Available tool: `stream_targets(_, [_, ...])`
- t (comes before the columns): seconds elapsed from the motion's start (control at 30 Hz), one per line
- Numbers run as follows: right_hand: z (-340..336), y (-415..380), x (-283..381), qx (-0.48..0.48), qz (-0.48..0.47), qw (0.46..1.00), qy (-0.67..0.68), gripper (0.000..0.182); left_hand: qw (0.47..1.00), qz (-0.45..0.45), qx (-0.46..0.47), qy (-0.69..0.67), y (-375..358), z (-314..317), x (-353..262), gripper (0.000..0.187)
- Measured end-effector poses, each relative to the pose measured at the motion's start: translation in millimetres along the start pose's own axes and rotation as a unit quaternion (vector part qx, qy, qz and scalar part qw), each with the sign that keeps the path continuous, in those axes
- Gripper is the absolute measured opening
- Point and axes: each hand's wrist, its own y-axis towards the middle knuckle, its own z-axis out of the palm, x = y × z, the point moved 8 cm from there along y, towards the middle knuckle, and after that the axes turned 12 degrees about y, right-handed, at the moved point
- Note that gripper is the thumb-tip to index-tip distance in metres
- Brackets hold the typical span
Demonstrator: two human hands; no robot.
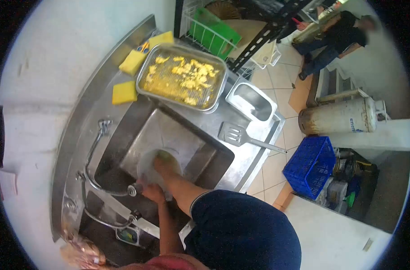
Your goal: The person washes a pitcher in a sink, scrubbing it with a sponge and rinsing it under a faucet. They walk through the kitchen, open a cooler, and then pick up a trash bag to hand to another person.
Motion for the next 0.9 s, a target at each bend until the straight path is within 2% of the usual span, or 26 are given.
stream_targets(0.03, [-38,-18,5,-0.153,0.145,0.977,0.023,0.029,1.0,0.008,-0.005,-0.007,9,-20,-22,0.048])
stream_targets(0.07, [-29,-17,0,-0.094,0.135,0.986,0.009,0.028,0.998,-0.022,0.01,-0.054,17,-64,-53,0.051])
stream_targets(0.1, [-2,-13,-2,0.05,0.073,0.996,-0.006,0.028,0.993,-0.053,0.025,-0.098,21,-88,-70,0.054])
stream_targets(0.13, [22,-15,-8,0.167,0.019,0.986,-0.006,0.028,0.994,-0.049,0.018,-0.099,23,-91,-75,0.054])
stream_targets(0.17, [33,-18,-15,0.234,-0.006,0.972,-0.009,0.028,0.992,-0.067,0.031,-0.1,24,-91,-74,0.053])
stream_targets(0.23, [40,-24,-25,0.299,-0.025,0.954,-0.013,0.027,0.991,-0.078,0.041,-0.103,25,-84,-65,0.053])
stream_targets(0.3, [41,-25,-27,0.323,-0.034,0.946,-0.007,0.027,0.991,-0.033,0.016,-0.127,20,-58,-47,0.054])
stream_targets(0.43, [37,-25,-14,0.335,-0.058,0.94,0.016,0.026,0.996,-0.005,0.013,-0.093,16,-31,-26,0.056])
stream_targets(0.5, [35,-24,-5,0.331,-0.065,0.941,0.031,0.025,0.981,-0.02,-0.039,-0.186,15,-39,-29,0.054])
stream_targets(0.6, [35,-21,7,0.323,-0.077,0.942,0.046,0.025,0.991,-0.047,0.002,-0.122,19,-45,-33,0.052])
stream_targets(0.8, [39,-7,18,0.278,-0.08,0.956,0.051,0.023,0.982,0.017,-0.022,-0.189,20,-68,-55,0.051])
stream_targets(0.9, [38,7,16,0.246,-0.073,0.966,0.037,0.022,0.979,-0.004,-0.008,-0.202,20,-73,-60,0.051])
